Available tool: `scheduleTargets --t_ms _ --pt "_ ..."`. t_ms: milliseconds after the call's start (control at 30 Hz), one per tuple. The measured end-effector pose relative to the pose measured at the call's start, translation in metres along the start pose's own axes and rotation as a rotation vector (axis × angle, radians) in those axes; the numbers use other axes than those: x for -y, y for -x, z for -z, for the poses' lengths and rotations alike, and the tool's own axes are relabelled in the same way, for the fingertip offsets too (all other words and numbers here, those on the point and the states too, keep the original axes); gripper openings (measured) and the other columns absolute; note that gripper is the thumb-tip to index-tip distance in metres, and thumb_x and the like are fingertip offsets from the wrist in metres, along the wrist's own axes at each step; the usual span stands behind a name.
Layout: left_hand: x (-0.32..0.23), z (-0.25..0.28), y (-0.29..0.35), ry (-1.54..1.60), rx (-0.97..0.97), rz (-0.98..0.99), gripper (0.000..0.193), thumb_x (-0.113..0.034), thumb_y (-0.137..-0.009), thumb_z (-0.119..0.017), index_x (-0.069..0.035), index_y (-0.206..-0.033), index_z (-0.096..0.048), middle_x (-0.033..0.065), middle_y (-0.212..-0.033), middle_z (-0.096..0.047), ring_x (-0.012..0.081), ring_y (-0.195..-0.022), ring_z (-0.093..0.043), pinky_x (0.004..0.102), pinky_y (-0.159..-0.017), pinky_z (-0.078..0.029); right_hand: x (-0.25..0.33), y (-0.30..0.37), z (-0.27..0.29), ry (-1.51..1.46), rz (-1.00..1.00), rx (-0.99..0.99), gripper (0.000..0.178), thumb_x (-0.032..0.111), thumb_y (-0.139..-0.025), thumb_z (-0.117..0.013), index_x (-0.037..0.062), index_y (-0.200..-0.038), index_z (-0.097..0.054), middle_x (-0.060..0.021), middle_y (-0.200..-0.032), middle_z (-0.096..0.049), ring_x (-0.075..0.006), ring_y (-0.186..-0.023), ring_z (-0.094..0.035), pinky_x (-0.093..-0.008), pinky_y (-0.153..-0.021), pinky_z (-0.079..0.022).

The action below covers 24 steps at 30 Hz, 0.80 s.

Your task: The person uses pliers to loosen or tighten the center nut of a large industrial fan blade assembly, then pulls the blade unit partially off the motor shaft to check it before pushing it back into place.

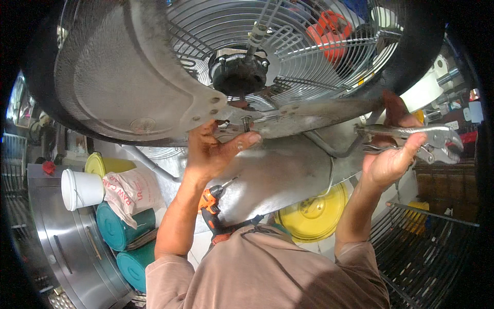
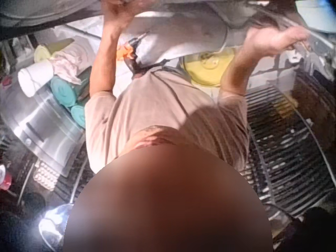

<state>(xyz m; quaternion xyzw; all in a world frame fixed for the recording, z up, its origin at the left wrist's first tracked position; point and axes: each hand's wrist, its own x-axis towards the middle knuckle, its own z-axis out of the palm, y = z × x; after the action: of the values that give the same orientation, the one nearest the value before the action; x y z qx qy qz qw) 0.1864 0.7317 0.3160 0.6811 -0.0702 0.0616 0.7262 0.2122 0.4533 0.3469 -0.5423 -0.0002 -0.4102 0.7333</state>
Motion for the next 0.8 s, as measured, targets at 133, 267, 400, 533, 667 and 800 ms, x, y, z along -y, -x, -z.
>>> scheduleTargets --t_ms 133,267,400,533,667,800 --pt "0.004 0.007 -0.007 -0.03 0.027 -0.161 0.039 0.0 -0.08 -0.081 0.001 -0.115 -0.063 0.0043 -0.103 -0.067 0.0106 -0.091 -0.061 0.0262 -0.08 -0.053 0.014 0.011 0.027 -0.109 -0.014 0.06 0.046 0.053 -0.101 -0.046 0.0077 -0.103 -0.048 -0.0097 -0.078 -0.054 -0.0219 -0.074 -0.055 -0.0366 -0.07 -0.049" --pt "0.001 0.002 -0.008 -0.036 0.064 -0.121 0.038 -0.001 -0.081 -0.081 0.0 -0.114 -0.064 0.0036 -0.1 -0.067 0.0096 -0.087 -0.061 0.0244 -0.079 -0.053 0.001 0.055 0.072 -0.103 -0.245 0.354 0.033 0.042 -0.103 -0.05 0.0094 -0.102 -0.049 0.0011 -0.065 -0.042 -0.0098 -0.054 -0.041 -0.0282 -0.052 -0.041" --pt "0.008 0.007 -0.007 -0.084 0.031 -0.133 0.027 -0.005 -0.081 -0.083 0.002 -0.099 -0.064 0.0014 -0.087 -0.064 0.0055 -0.076 -0.055 0.0205 -0.065 -0.047 -0.016 0.101 0.107 0.419 -0.495 0.494 0.018 0.023 -0.098 -0.061 0.0055 -0.094 -0.061 -0.0045 -0.067 -0.06 -0.015 -0.056 -0.057 -0.0279 -0.051 -0.042" --pt "0.006 0.006 -0.005 -0.207 0.002 -0.159 0.026 -0.01 -0.081 -0.084 0.0 -0.083 -0.06 -0.0009 -0.076 -0.06 0.0026 -0.07 -0.048 0.0194 -0.055 -0.039 -0.02 0.115 0.088 1.023 -0.225 0.787 0.024 0.022 -0.087 -0.07 0.0016 -0.1 -0.066 -0.0193 -0.082 -0.071 -0.0334 -0.075 -0.07 -0.0393 -0.064 -0.053" --pt "0.002 -0.005 0.0 -0.145 -0.045 -0.149 0.029 -0.012 -0.081 -0.084 -0.002 -0.078 -0.057 -0.0037 -0.072 -0.054 0.0026 -0.068 -0.043 0.0198 -0.054 -0.036 -0.073 0.135 0.104 1.17 -0.212 1.105 0.044 0.025 -0.077 -0.075 -0.0004 -0.111 -0.065 -0.0276 -0.097 -0.069 -0.0437 -0.093 -0.067 -0.0499 -0.081 -0.053" --pt "0.019 -0.006 -0.001 -0.084 -0.111 -0.17 0.035 -0.013 -0.08 -0.084 -0.006 -0.074 -0.051 -0.0065 -0.068 -0.045 0.0035 -0.065 -0.036 0.0219 -0.053 -0.03 -0.086 0.142 0.093 1.26 -0.268 1.204 0.051 0.032 -0.078 -0.074 -0.0005 -0.116 -0.063 -0.0268 -0.097 -0.07 -0.045 -0.092 -0.067 -0.0515 -0.082 -0.053"
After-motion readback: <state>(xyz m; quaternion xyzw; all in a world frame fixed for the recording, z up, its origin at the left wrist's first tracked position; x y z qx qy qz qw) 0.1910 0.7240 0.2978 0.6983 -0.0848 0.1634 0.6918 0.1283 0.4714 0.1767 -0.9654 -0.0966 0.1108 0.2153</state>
